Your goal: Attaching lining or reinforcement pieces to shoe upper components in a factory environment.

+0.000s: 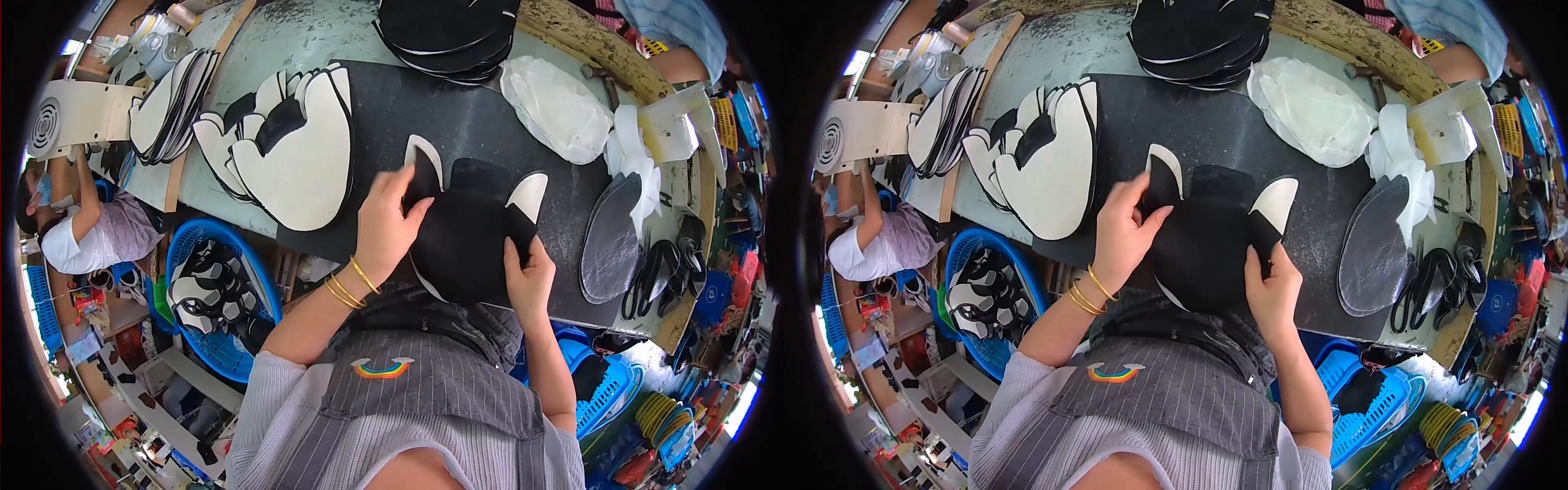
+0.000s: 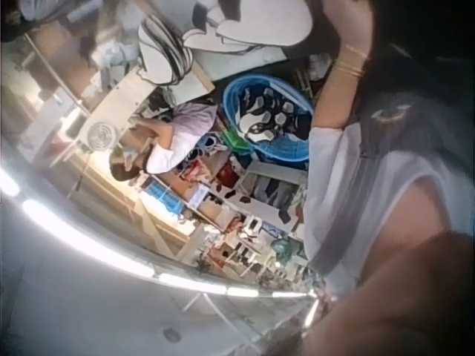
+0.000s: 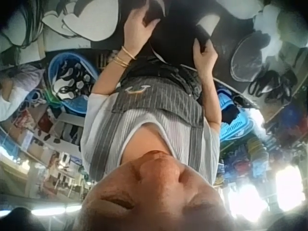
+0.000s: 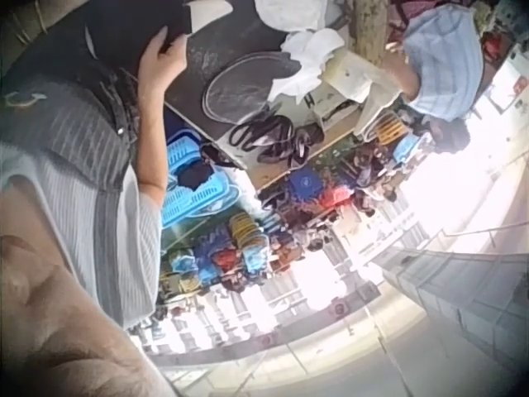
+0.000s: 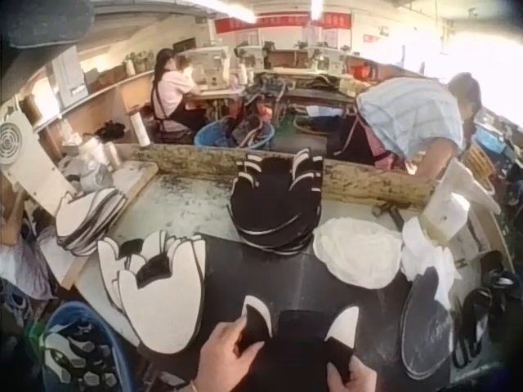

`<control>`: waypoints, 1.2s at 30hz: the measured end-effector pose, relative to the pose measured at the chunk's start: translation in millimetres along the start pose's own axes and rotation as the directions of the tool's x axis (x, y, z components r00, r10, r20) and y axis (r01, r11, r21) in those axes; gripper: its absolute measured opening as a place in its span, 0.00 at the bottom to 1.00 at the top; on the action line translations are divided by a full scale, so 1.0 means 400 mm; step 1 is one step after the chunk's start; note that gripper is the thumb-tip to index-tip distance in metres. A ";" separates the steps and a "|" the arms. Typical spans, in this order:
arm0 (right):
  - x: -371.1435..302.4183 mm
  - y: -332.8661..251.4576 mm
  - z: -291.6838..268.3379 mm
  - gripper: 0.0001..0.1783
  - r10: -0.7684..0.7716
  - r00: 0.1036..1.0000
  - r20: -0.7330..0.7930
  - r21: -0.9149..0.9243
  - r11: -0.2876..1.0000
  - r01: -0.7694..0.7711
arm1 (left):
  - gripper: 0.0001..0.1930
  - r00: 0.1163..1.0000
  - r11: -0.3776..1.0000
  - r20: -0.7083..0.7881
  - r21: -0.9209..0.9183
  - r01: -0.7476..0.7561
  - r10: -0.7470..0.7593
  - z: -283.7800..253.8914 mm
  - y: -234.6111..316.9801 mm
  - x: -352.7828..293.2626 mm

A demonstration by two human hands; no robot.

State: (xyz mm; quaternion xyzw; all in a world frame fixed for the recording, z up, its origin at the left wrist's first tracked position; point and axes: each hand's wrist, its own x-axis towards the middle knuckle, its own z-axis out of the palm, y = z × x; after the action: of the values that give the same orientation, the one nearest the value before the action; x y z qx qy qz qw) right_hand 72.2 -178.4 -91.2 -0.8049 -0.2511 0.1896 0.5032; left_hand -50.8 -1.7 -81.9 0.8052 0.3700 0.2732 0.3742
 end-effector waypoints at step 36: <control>0.191 -0.089 0.069 0.33 -0.645 0.258 0.720 -0.052 0.320 0.946 | 0.32 0.851 0.978 0.483 -0.113 -0.173 0.206 -0.032 -0.040 0.045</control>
State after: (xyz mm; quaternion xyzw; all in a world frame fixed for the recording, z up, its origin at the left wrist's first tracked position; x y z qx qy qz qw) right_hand 110.7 -100.1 -74.6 -0.5407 -0.8140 0.0600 0.2035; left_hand -56.0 24.9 -84.3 0.8681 0.1723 0.1065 0.4533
